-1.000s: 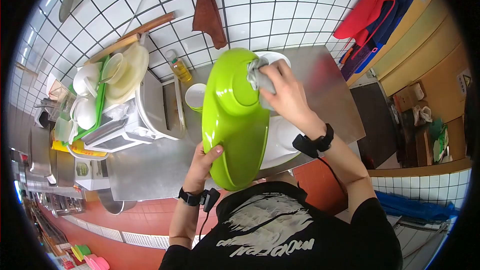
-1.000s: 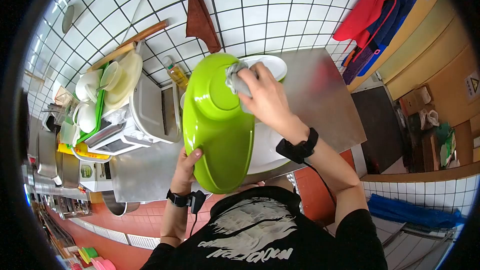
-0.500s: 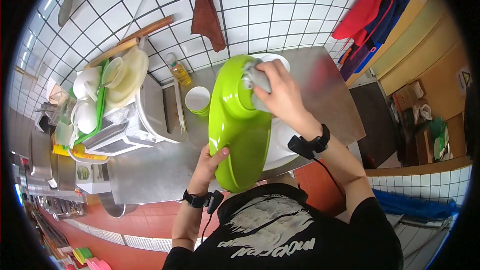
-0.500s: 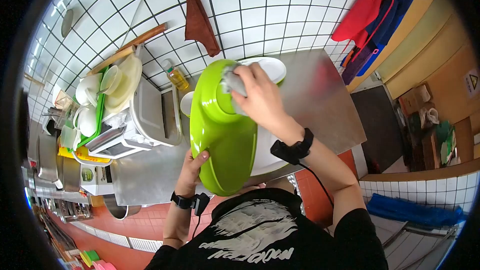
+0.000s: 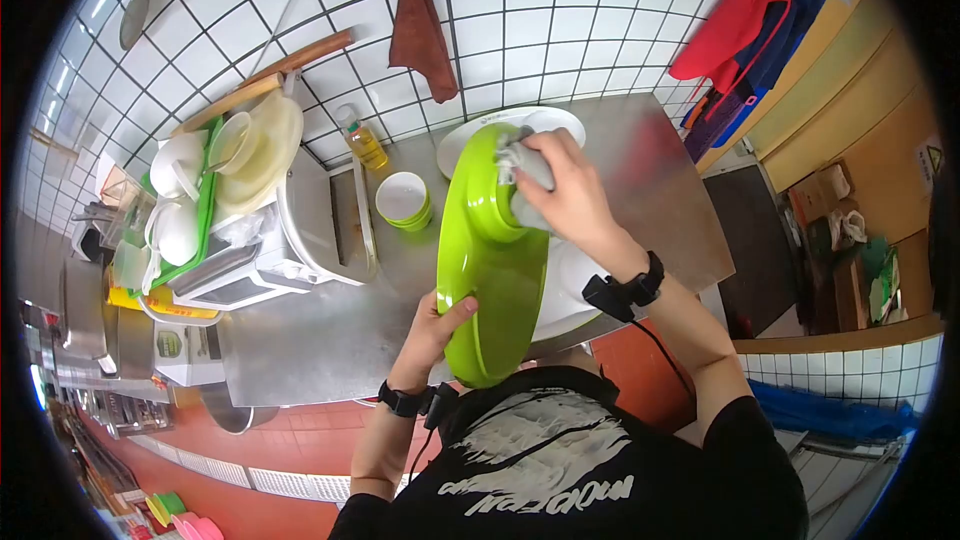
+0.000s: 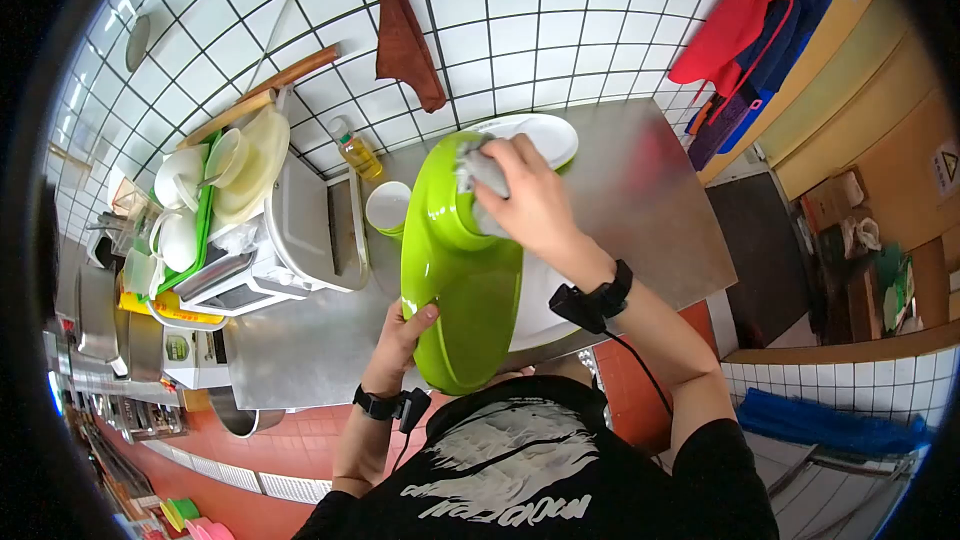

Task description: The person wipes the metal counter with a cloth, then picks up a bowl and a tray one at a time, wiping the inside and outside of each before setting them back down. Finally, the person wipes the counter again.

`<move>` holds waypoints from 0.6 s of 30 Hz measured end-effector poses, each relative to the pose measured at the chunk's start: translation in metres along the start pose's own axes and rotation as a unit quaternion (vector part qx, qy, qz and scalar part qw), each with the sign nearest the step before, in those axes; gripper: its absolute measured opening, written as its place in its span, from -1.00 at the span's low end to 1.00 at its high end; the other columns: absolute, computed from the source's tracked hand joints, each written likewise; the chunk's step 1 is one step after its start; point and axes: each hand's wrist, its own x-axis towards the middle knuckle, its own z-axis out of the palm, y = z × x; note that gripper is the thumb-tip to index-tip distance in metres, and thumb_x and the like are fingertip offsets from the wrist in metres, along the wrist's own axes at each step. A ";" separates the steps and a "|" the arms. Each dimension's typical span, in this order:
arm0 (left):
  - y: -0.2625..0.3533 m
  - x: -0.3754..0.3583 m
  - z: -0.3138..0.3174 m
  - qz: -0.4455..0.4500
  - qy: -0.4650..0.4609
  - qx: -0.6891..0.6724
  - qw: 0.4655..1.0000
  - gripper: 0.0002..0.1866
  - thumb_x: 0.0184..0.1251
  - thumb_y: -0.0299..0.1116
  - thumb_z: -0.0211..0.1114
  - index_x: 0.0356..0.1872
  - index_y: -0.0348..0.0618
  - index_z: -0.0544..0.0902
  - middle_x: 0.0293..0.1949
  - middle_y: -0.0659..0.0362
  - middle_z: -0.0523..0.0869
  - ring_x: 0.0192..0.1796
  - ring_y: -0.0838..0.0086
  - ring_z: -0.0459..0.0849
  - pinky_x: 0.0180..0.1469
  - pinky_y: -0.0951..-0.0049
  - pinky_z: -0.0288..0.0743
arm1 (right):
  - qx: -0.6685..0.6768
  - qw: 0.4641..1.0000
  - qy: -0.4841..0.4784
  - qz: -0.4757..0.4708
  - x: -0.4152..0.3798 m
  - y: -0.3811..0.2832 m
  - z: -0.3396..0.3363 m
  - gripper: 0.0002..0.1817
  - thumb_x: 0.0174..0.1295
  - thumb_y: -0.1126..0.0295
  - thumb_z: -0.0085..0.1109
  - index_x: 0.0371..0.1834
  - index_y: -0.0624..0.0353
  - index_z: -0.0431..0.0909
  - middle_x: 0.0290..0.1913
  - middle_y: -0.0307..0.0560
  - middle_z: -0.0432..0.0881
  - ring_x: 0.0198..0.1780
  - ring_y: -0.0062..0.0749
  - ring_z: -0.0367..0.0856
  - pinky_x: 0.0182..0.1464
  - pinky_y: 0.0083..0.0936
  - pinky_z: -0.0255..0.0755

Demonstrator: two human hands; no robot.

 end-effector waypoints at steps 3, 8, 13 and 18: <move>0.005 0.000 0.006 0.010 0.008 -0.015 1.000 -0.68 0.43 -0.32 0.35 0.10 -0.22 0.60 -0.08 0.32 0.68 -0.08 0.64 0.60 -0.04 0.53 0.51 | 0.028 0.994 0.001 -0.102 -0.007 -0.009 0.000 -0.59 0.05 0.40 0.39 0.00 0.02 0.52 -0.09 -0.03 0.53 -0.05 0.00 0.62 -0.14 -0.18 0.56; 0.012 0.000 0.003 0.016 0.032 -0.033 0.999 -0.69 0.45 -0.31 0.33 0.10 -0.23 0.61 -0.09 0.32 0.68 -0.08 0.65 0.60 -0.05 0.54 0.51 | -0.015 0.989 -0.111 -0.101 -0.021 -0.006 -0.004 -0.52 0.03 0.40 0.41 0.07 -0.03 0.51 -0.07 -0.06 0.51 -0.07 -0.01 0.63 -0.12 -0.22 0.57; 0.007 0.005 0.011 0.022 0.010 0.016 1.000 -0.71 0.46 -0.32 0.31 0.09 -0.24 0.61 -0.10 0.32 0.69 -0.09 0.65 0.60 -0.07 0.55 0.50 | -0.096 0.987 0.010 -0.129 -0.007 -0.026 0.002 -0.46 -0.02 0.43 0.40 0.10 0.04 0.49 -0.05 -0.02 0.49 -0.05 -0.06 0.61 -0.14 -0.27 0.58; 0.018 0.010 0.010 0.071 0.054 0.042 0.995 -0.69 0.46 -0.32 0.31 0.11 -0.26 0.60 -0.11 0.27 0.70 -0.11 0.62 0.63 -0.06 0.52 0.53 | -0.154 0.969 -0.128 -0.148 -0.040 -0.040 0.011 -0.48 -0.03 0.42 0.36 0.10 0.11 0.52 0.05 0.01 0.46 0.06 -0.05 0.56 -0.11 -0.19 0.62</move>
